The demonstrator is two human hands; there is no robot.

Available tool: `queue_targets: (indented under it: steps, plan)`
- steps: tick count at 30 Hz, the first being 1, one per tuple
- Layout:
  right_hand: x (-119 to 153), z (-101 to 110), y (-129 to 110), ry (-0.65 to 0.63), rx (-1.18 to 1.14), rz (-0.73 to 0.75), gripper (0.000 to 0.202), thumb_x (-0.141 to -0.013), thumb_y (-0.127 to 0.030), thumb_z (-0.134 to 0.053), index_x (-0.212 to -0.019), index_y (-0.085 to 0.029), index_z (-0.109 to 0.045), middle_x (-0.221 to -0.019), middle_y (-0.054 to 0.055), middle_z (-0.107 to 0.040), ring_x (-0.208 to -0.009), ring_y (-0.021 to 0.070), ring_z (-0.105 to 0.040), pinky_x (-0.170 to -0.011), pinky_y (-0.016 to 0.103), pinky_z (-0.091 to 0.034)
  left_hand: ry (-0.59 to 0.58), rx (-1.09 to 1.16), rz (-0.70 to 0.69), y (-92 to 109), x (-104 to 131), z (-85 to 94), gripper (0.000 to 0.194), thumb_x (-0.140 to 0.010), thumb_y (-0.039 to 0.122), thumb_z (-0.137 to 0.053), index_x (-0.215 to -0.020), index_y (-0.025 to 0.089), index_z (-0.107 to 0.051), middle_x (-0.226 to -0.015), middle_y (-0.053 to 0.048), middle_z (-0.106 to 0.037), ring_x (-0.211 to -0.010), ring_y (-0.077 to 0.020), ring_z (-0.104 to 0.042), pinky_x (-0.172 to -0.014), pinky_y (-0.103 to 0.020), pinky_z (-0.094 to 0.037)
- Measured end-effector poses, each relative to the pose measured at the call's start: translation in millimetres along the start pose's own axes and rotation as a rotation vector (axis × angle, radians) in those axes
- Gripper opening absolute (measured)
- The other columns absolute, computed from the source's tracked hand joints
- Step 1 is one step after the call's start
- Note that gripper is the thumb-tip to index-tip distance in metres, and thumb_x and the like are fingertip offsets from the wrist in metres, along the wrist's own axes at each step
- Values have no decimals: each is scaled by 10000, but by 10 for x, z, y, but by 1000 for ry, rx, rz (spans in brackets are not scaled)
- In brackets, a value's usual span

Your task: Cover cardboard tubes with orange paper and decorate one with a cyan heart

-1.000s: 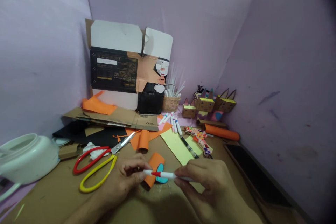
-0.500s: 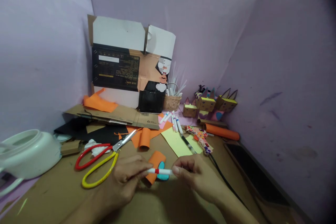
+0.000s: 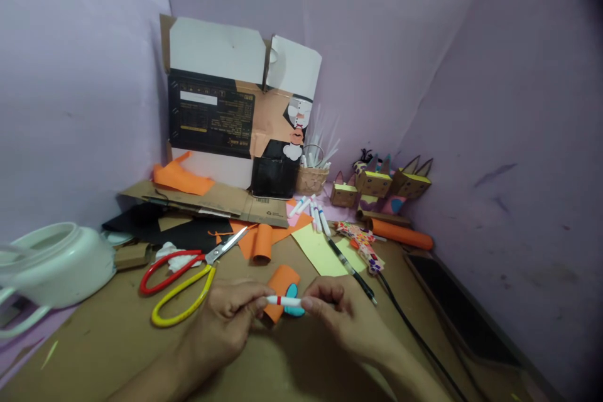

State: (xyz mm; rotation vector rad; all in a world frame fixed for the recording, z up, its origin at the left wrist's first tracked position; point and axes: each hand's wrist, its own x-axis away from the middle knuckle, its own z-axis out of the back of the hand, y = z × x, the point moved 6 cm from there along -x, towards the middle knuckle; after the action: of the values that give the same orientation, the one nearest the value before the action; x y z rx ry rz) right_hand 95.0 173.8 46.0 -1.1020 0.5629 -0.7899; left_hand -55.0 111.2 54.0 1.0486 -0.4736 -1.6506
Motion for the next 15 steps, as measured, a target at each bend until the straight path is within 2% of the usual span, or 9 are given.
queue_targets:
  steps: [4,6,8,10,12,13,15]
  plan:
    - [-9,0,6,-13,-76,-49,282,-718,-384,-554,-575,-141,-559,-476,-53,-378,-465,72,-286,-436,205,-195,-18,8,22,-4,1,5,206,-830,269,-504,-826,219,-704,-593,-13,-656,-525,-136,-599,-499,-188,-431]
    - [-7,135,-37,-5,-68,-53,304,-727,-413,-539,-586,-145,-556,-461,-52,-387,-444,72,-302,-432,207,-212,38,13,94,-42,-26,69,232,-828,315,-513,-981,267,-681,-734,-8,-707,-639,-157,-644,-571,-192,-475]
    - [-20,444,-131,102,-28,-15,315,-745,-422,-520,-589,-150,-552,-455,-51,-398,-438,77,-326,-435,207,-238,145,-15,163,-87,-61,178,322,-826,358,-512,-1127,301,-610,-880,1,-719,-775,-178,-664,-669,-206,-506]
    - [-63,895,-278,302,28,57,276,-747,-386,-526,-609,-151,-576,-483,-45,-434,-460,84,-369,-454,205,-276,223,-58,181,-123,-94,255,348,-826,376,-503,-1155,303,-589,-960,4,-713,-870,-196,-661,-742,-225,-514]
    - [-185,1327,-429,428,95,93,186,-724,-302,-550,-765,-150,-649,-582,-23,-537,-531,104,-462,-512,215,-341,245,-90,113,-144,-116,254,305,-811,366,-519,-1091,309,-626,-982,11,-714,-892,-204,-662,-755,-224,-522]
    - [-290,1508,-501,449,131,107,181,-714,-260,-551,-802,-151,-665,-621,-12,-572,-562,113,-495,-537,222,-363,247,-94,66,-159,-115,228,284,-803,353,-531,-1061,316,-640,-998,16,-711,-908,-207,-659,-767,-221,-522]
    - [-553,1826,-609,522,240,94,164,-684,-181,-566,-794,-155,-684,-633,-8,-606,-547,115,-507,-527,229,-364,306,-93,18,-224,-84,188,253,-781,331,-566,-1016,326,-658,-1007,18,-710,-916,-213,-657,-801,-222,-516]
